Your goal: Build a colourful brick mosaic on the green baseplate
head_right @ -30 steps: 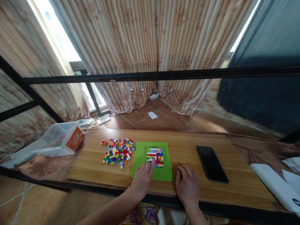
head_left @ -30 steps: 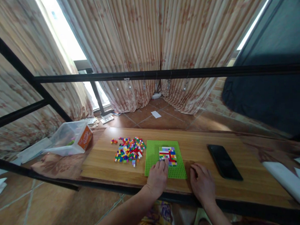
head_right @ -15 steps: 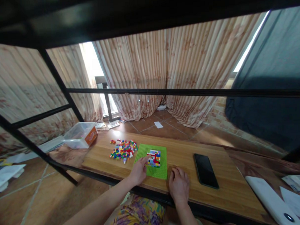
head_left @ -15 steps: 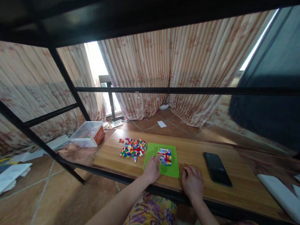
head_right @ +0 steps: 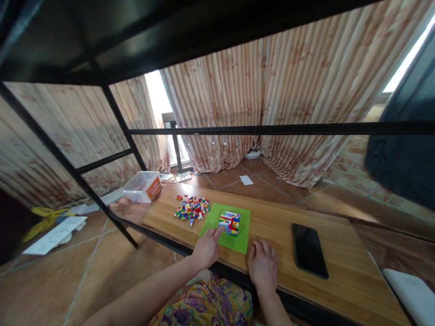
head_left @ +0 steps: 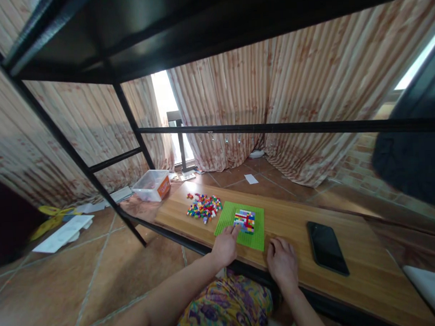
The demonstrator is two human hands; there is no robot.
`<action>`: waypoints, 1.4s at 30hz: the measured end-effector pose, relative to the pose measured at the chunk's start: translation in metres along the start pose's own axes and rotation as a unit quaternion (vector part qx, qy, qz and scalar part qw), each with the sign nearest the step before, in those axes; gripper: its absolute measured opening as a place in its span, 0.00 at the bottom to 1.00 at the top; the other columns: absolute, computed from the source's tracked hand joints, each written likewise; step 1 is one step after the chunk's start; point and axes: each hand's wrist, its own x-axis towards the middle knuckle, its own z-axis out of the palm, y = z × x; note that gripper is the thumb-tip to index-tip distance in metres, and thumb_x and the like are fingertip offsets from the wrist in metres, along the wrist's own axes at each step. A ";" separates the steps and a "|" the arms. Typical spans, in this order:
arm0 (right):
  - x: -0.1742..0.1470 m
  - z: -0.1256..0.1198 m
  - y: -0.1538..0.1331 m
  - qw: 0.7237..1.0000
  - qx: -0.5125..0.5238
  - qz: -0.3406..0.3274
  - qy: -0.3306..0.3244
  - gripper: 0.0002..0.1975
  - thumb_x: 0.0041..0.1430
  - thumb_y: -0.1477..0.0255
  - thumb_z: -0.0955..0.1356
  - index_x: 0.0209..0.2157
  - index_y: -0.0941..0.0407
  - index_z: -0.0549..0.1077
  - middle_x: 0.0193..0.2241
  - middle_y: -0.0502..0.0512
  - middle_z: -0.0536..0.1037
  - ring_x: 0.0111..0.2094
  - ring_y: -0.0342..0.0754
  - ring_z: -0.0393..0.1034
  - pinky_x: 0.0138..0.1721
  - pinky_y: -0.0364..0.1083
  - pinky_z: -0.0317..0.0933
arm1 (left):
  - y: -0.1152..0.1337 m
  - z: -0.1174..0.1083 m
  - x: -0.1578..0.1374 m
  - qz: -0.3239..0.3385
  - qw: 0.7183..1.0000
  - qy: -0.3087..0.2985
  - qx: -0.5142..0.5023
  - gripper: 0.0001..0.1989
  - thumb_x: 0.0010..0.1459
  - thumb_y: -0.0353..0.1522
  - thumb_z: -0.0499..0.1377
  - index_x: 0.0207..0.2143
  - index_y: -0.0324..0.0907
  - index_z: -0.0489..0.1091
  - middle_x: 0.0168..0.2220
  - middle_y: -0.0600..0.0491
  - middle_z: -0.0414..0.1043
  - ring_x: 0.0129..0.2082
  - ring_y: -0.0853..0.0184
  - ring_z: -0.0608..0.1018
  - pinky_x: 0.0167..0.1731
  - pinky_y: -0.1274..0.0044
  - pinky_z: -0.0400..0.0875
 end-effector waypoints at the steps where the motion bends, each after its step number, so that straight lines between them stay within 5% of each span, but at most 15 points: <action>1: 0.000 0.000 0.000 1.000 0.001 -0.002 -0.001 0.16 0.64 0.71 0.58 0.40 0.60 0.76 0.44 0.64 0.76 0.45 0.55 0.65 0.49 0.53 0.58 | 0.001 0.000 0.001 -0.004 1.000 0.002 0.004 0.39 0.50 0.22 0.53 0.66 0.38 0.52 0.54 0.42 0.68 0.52 0.55 0.70 0.52 0.67 0.68; 20: -0.004 0.000 0.006 0.996 -0.075 -0.037 -0.008 0.17 0.65 0.69 0.59 0.42 0.61 0.76 0.43 0.64 0.77 0.44 0.56 0.68 0.48 0.53 0.62 | 0.002 0.016 0.020 -0.003 0.999 -0.026 -0.034 0.39 0.49 0.23 0.55 0.66 0.33 0.51 0.54 0.39 0.69 0.55 0.55 0.71 0.57 0.67 0.67; 42: -0.010 -0.007 0.013 0.993 -0.115 -0.017 -0.014 0.19 0.63 0.63 0.59 0.42 0.57 0.75 0.43 0.63 0.78 0.42 0.58 0.71 0.46 0.56 0.65 | -0.009 0.025 0.025 0.053 0.986 -0.018 -0.155 0.35 0.49 0.26 0.55 0.62 0.31 0.56 0.47 0.39 0.75 0.46 0.52 0.75 0.46 0.62 0.74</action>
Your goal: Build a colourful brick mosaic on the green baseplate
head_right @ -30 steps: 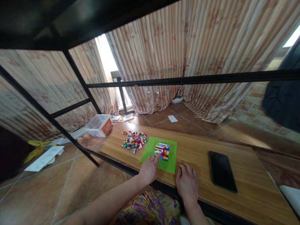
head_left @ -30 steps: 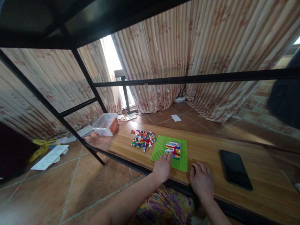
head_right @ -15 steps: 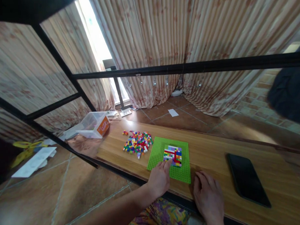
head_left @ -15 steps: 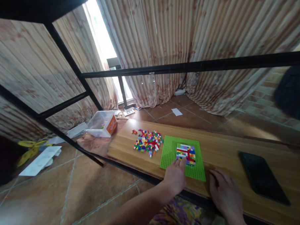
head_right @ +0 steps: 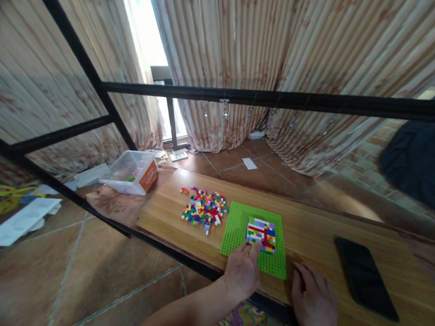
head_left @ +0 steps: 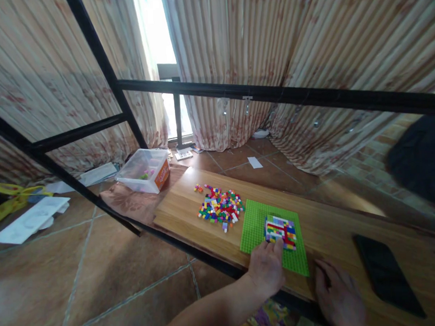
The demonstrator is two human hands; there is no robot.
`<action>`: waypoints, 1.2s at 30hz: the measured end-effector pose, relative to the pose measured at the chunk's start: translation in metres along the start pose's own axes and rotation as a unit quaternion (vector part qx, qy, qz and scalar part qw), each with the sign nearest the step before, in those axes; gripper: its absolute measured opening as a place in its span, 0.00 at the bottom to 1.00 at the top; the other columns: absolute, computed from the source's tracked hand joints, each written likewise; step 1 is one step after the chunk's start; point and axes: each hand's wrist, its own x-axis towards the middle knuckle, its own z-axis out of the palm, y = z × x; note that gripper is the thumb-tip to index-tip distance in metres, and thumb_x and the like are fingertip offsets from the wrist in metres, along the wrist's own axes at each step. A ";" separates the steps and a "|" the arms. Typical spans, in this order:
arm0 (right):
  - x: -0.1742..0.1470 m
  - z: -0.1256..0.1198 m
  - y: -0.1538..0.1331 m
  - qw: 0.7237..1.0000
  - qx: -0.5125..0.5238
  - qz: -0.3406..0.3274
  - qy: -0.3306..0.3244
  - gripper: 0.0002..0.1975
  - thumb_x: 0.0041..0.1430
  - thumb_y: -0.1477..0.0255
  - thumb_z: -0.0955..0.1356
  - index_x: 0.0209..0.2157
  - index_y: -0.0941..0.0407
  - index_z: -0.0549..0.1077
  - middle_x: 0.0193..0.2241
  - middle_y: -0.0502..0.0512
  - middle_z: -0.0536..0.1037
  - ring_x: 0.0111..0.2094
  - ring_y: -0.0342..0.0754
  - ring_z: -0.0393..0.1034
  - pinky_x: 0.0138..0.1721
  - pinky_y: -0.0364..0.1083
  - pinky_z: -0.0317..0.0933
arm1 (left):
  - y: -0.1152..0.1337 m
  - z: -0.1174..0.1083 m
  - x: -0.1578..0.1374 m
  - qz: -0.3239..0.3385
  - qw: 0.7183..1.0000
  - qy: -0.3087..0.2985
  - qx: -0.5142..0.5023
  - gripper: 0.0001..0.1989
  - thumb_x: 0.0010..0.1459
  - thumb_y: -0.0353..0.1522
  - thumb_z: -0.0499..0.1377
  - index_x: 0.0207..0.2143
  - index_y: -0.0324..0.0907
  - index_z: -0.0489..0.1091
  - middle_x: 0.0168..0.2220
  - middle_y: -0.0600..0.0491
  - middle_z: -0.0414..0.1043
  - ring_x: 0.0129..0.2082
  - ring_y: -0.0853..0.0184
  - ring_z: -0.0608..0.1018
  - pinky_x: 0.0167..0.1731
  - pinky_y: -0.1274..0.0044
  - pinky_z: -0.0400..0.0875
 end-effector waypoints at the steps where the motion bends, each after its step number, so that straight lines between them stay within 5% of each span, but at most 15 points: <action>1: -0.001 0.001 0.002 1.000 -0.005 0.000 -0.005 0.19 0.63 0.62 0.58 0.42 0.57 0.75 0.43 0.63 0.78 0.42 0.58 0.71 0.45 0.56 0.65 | 0.000 -0.002 0.001 0.001 1.000 -0.002 -0.001 0.36 0.49 0.26 0.56 0.62 0.31 0.57 0.47 0.38 0.75 0.46 0.52 0.75 0.46 0.62 0.74; 7: -0.004 0.009 0.013 1.000 0.006 -0.013 -0.007 0.21 0.63 0.60 0.57 0.42 0.57 0.75 0.43 0.64 0.77 0.43 0.59 0.71 0.46 0.58 0.64 | -0.005 -0.016 -0.002 0.002 1.000 -0.016 -0.021 0.33 0.50 0.29 0.57 0.61 0.37 0.59 0.45 0.41 0.76 0.42 0.53 0.77 0.42 0.63 0.76; 11: -0.006 0.010 0.013 1.000 0.023 -0.004 0.011 0.20 0.62 0.60 0.58 0.41 0.55 0.75 0.42 0.64 0.78 0.42 0.61 0.72 0.45 0.59 0.64 | -0.022 -0.035 -0.009 0.005 0.995 0.061 -0.080 0.32 0.57 0.29 0.52 0.65 0.44 0.53 0.48 0.46 0.75 0.42 0.59 0.77 0.44 0.67 0.76; 16: -0.006 0.007 0.015 0.999 0.042 0.004 -0.008 0.18 0.59 0.60 0.60 0.40 0.53 0.76 0.40 0.63 0.79 0.41 0.60 0.72 0.45 0.59 0.64 | -0.083 -0.086 -0.005 -0.123 0.959 0.242 -0.084 0.22 0.60 0.27 0.51 0.56 0.44 0.66 0.50 0.47 0.74 0.49 0.61 0.76 0.52 0.69 0.71; 19: -0.006 0.007 0.016 0.999 0.051 -0.002 -0.017 0.18 0.59 0.59 0.60 0.39 0.52 0.76 0.40 0.63 0.79 0.41 0.60 0.72 0.44 0.59 0.64 | -0.130 -0.116 0.000 -0.220 0.929 0.296 -0.025 0.19 0.60 0.28 0.53 0.54 0.41 0.69 0.48 0.46 0.74 0.48 0.60 0.76 0.51 0.69 0.70; 24: -0.007 0.007 0.008 1.000 0.020 0.009 0.012 0.20 0.62 0.59 0.58 0.41 0.55 0.75 0.42 0.63 0.78 0.41 0.60 0.72 0.45 0.58 0.64 | -0.173 -0.135 0.006 -0.248 0.937 0.243 0.045 0.16 0.58 0.28 0.57 0.48 0.41 0.73 0.45 0.46 0.75 0.44 0.62 0.77 0.47 0.72 0.71; 36: 0.001 -0.003 -0.015 0.999 0.003 0.042 0.027 0.16 0.66 0.65 0.61 0.42 0.57 0.76 0.43 0.61 0.78 0.43 0.53 0.70 0.47 0.52 0.64 | -0.198 -0.133 0.015 -0.244 0.947 0.206 0.036 0.11 0.57 0.34 0.56 0.37 0.41 0.77 0.36 0.50 0.75 0.33 0.65 0.77 0.35 0.76 0.71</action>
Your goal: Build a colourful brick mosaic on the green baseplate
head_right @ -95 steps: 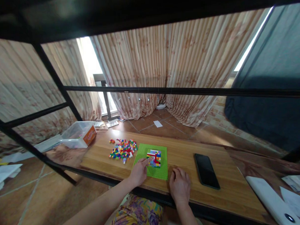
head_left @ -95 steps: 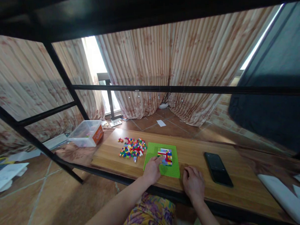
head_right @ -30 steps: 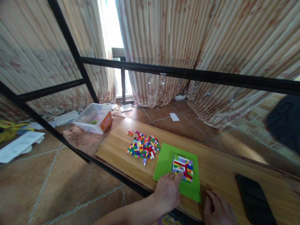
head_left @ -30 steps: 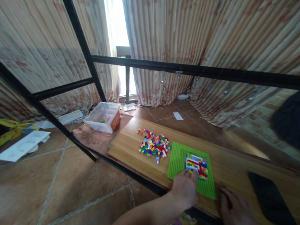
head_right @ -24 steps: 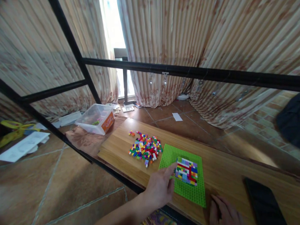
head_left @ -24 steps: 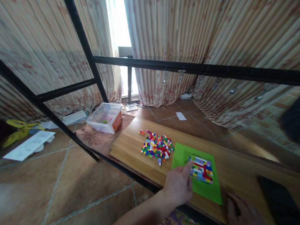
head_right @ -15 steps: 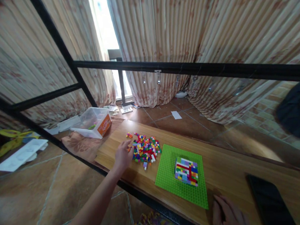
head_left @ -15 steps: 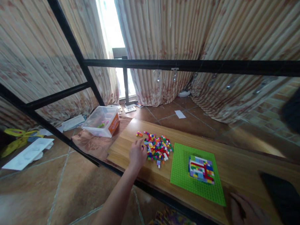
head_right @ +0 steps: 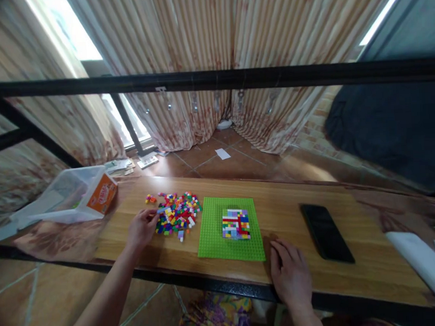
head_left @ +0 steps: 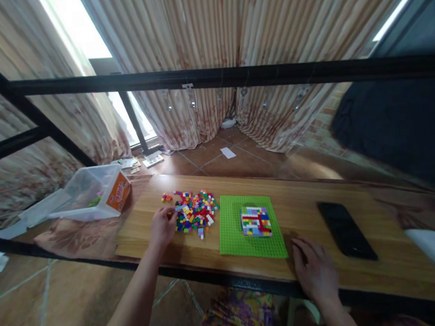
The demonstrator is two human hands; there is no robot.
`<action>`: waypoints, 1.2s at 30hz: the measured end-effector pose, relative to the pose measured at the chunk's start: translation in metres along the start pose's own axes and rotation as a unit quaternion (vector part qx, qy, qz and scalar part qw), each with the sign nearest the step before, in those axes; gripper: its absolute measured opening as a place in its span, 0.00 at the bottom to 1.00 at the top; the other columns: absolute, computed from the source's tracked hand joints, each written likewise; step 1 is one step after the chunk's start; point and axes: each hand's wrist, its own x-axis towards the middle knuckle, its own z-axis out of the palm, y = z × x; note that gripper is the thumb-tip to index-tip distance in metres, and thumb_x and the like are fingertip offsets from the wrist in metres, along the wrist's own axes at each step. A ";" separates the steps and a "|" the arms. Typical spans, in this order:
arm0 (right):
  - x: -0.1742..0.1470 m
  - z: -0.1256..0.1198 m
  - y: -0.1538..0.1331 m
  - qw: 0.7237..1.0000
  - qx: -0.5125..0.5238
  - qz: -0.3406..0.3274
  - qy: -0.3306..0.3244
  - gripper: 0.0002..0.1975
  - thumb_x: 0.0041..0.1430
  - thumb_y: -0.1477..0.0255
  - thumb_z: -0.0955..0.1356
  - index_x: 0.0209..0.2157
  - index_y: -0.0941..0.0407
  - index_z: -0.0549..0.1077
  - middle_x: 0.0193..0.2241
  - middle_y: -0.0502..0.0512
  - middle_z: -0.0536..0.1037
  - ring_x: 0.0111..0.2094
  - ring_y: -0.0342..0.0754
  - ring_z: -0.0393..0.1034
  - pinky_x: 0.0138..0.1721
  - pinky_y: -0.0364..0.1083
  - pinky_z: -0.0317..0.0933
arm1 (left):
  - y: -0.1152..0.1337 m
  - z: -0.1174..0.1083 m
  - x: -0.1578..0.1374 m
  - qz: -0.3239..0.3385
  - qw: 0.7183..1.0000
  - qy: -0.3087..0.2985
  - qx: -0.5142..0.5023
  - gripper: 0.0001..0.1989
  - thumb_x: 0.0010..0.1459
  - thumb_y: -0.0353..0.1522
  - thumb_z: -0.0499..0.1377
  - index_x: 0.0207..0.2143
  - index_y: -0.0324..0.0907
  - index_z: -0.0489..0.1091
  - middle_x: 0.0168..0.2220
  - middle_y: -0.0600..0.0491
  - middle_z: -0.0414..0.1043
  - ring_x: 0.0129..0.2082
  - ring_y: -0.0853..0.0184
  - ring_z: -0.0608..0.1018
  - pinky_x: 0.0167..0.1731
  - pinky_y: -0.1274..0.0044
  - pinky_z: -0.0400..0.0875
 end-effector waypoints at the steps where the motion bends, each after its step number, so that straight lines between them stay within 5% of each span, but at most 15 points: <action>1: 0.000 0.000 -0.001 1.000 0.000 0.000 0.001 0.15 0.66 0.65 0.61 0.42 0.57 0.76 0.43 0.61 0.78 0.43 0.53 0.70 0.47 0.52 0.64 | 0.000 -0.001 -0.001 -0.005 1.000 0.002 -0.011 0.12 0.56 0.35 0.56 0.37 0.41 0.77 0.36 0.50 0.75 0.33 0.64 0.78 0.34 0.76 0.71; 9: 0.002 -0.002 -0.002 1.000 0.009 0.000 0.005 0.14 0.66 0.67 0.61 0.42 0.58 0.76 0.43 0.61 0.78 0.44 0.52 0.70 0.48 0.51 0.64 | -0.001 -0.017 -0.024 -0.040 0.992 0.003 -0.121 0.15 0.51 0.42 0.57 0.32 0.41 0.76 0.36 0.50 0.75 0.27 0.66 0.77 0.30 0.75 0.73; 18: -0.001 0.000 0.000 1.000 0.009 0.002 0.008 0.15 0.66 0.65 0.61 0.42 0.58 0.76 0.43 0.61 0.78 0.44 0.53 0.70 0.48 0.52 0.64 | -0.004 -0.017 -0.038 -0.009 0.996 0.002 -0.089 0.13 0.53 0.39 0.57 0.33 0.40 0.76 0.36 0.49 0.75 0.32 0.64 0.78 0.34 0.74 0.73; 29: 0.000 -0.001 0.002 1.000 0.001 -0.024 0.019 0.14 0.65 0.67 0.62 0.42 0.58 0.76 0.42 0.60 0.78 0.43 0.54 0.72 0.46 0.53 0.65 | -0.002 -0.012 -0.055 0.104 0.991 0.063 -0.056 0.10 0.54 0.35 0.59 0.37 0.41 0.76 0.44 0.45 0.73 0.45 0.57 0.76 0.50 0.64 0.72; 36: 0.001 -0.001 0.002 0.999 -0.003 -0.032 0.025 0.14 0.66 0.67 0.62 0.42 0.58 0.76 0.41 0.60 0.78 0.42 0.54 0.71 0.45 0.53 0.66 | 0.015 0.001 -0.060 0.161 0.984 0.061 0.034 0.09 0.56 0.31 0.59 0.38 0.43 0.78 0.47 0.44 0.72 0.47 0.54 0.74 0.49 0.61 0.72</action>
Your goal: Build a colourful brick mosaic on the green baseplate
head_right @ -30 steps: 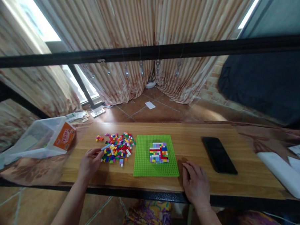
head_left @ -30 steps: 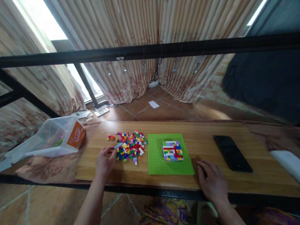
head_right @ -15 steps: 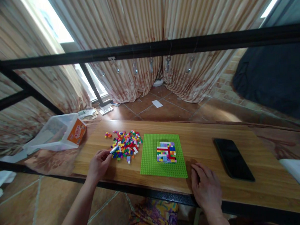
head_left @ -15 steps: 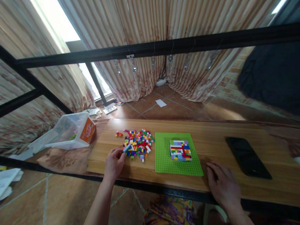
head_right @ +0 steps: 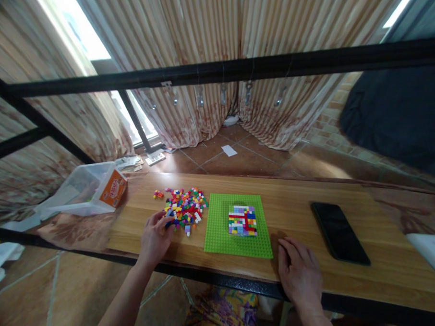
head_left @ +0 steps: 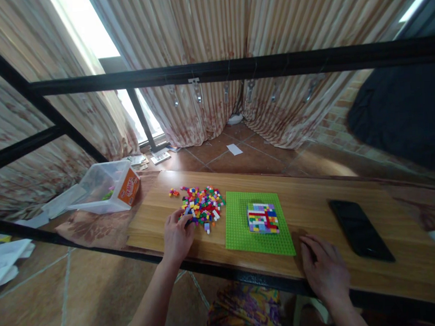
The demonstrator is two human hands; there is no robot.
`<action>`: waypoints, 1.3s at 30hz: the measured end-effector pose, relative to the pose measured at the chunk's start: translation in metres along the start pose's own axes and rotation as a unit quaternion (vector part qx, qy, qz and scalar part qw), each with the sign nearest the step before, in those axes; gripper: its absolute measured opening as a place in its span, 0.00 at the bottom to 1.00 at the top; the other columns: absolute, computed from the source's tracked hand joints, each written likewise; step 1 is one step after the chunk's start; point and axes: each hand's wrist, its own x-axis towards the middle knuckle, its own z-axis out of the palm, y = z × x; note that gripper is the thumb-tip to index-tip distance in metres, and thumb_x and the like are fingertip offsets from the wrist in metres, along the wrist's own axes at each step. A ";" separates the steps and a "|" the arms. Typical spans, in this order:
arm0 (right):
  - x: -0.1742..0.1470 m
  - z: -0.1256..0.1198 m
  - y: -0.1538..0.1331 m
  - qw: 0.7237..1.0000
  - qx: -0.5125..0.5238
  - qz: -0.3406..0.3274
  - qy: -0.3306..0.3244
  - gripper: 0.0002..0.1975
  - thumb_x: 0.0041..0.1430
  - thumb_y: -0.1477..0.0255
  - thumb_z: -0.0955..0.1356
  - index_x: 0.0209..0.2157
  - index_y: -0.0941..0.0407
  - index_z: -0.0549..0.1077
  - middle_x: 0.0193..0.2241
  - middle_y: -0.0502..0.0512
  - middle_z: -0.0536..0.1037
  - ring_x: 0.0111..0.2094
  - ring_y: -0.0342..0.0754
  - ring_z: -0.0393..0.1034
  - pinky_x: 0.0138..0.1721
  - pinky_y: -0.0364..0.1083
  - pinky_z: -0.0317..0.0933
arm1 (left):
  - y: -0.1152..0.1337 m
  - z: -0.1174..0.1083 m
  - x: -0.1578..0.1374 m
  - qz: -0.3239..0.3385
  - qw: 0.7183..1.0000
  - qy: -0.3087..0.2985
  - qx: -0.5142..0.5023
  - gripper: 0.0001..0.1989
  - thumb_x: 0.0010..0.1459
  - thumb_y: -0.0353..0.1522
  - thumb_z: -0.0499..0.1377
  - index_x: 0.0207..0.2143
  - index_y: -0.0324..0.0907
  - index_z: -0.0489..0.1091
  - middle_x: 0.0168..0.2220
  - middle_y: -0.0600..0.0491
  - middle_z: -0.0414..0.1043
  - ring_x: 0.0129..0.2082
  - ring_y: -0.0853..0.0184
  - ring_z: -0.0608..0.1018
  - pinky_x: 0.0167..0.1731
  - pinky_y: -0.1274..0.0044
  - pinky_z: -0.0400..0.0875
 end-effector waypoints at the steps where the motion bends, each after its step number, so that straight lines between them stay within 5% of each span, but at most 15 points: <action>1: 0.000 0.000 0.000 1.000 0.001 0.002 -0.001 0.14 0.66 0.66 0.62 0.42 0.58 0.76 0.41 0.60 0.78 0.42 0.54 0.71 0.45 0.53 0.66 | 0.000 0.002 0.001 0.001 1.000 -0.002 0.004 0.09 0.56 0.31 0.59 0.38 0.43 0.78 0.47 0.44 0.72 0.47 0.54 0.74 0.49 0.61 0.72; 9: 0.000 0.002 -0.001 1.000 0.007 0.014 -0.005 0.13 0.66 0.67 0.62 0.42 0.57 0.76 0.42 0.60 0.78 0.43 0.54 0.71 0.46 0.53 0.66 | 0.003 -0.001 0.006 -0.011 0.998 0.015 -0.058 0.06 0.59 0.34 0.58 0.34 0.43 0.75 0.43 0.47 0.74 0.44 0.58 0.77 0.46 0.67 0.73; 13: 0.001 0.001 -0.002 1.000 0.012 0.015 0.001 0.12 0.65 0.68 0.63 0.42 0.58 0.76 0.42 0.60 0.78 0.42 0.53 0.71 0.46 0.52 0.66 | 0.035 -0.009 0.003 -0.010 0.984 -0.027 -0.178 0.06 0.61 0.34 0.56 0.35 0.43 0.71 0.33 0.54 0.75 0.34 0.66 0.78 0.37 0.75 0.73; 19: 0.002 0.000 -0.003 1.000 0.002 0.018 -0.003 0.11 0.65 0.69 0.63 0.41 0.57 0.76 0.42 0.60 0.78 0.42 0.53 0.71 0.44 0.52 0.66 | 0.099 0.011 -0.007 0.046 0.950 -0.120 -0.286 0.05 0.60 0.28 0.56 0.32 0.42 0.71 0.31 0.55 0.75 0.32 0.70 0.77 0.35 0.79 0.71; 27: 0.002 0.000 -0.005 1.000 0.011 0.028 -0.007 0.11 0.64 0.70 0.63 0.42 0.56 0.76 0.42 0.60 0.78 0.43 0.53 0.70 0.45 0.52 0.66 | 0.137 0.045 -0.004 0.112 0.957 -0.148 -0.223 0.07 0.63 0.29 0.57 0.36 0.43 0.75 0.34 0.53 0.77 0.35 0.69 0.78 0.35 0.78 0.69; 39: 0.003 -0.001 -0.006 0.999 0.019 0.032 -0.008 0.11 0.65 0.69 0.63 0.42 0.56 0.76 0.43 0.59 0.78 0.43 0.53 0.70 0.46 0.52 0.66 | 0.145 0.059 0.001 0.096 0.969 -0.159 -0.160 0.06 0.62 0.31 0.58 0.38 0.45 0.76 0.36 0.53 0.78 0.35 0.66 0.79 0.35 0.76 0.70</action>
